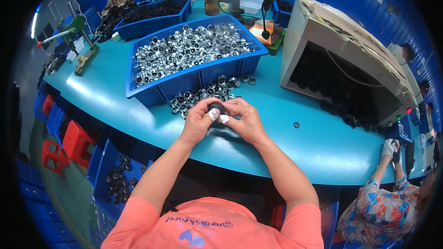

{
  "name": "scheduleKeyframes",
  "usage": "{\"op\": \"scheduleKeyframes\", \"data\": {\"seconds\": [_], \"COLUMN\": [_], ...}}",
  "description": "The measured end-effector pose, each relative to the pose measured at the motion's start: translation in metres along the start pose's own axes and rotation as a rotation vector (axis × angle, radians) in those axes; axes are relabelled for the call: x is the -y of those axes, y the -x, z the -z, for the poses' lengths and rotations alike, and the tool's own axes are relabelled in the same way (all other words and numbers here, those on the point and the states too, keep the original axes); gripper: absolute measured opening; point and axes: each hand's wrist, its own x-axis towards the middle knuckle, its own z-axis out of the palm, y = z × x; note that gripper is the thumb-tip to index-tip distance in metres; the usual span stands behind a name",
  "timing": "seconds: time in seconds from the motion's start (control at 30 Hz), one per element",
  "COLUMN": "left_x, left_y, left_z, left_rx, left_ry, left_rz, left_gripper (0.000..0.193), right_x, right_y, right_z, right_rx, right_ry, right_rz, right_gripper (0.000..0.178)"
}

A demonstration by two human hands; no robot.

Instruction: The person is manually assembling small black plastic components with silver metal rings at a factory workbench.

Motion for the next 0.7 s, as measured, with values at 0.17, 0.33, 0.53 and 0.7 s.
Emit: {"op": "scheduleKeyframes", "data": {"seconds": [0.17, 0.33, 0.53, 0.7], "left_x": [-0.002, -0.005, -0.008, -0.009], "left_y": [0.003, 0.004, 0.0, 0.0], "left_z": [-0.007, -0.008, -0.013, -0.004], "left_rx": [0.013, -0.076, -0.148, -0.081], "left_ry": [-0.098, -0.09, -0.04, -0.076], "left_rz": [-0.088, -0.043, 0.02, 0.057], "left_gripper": [0.028, 0.024, 0.021, 0.028], "right_x": [0.001, 0.0, 0.006, 0.001], "right_y": [0.001, 0.003, 0.012, -0.002], "right_z": [0.001, -0.009, -0.018, -0.009], "right_rx": [-0.027, -0.069, -0.174, -0.134], "right_ry": [-0.098, -0.182, 0.051, -0.037], "right_rz": [-0.042, -0.024, 0.089, 0.0], "right_gripper": [0.041, 0.04, 0.04, 0.035]}}
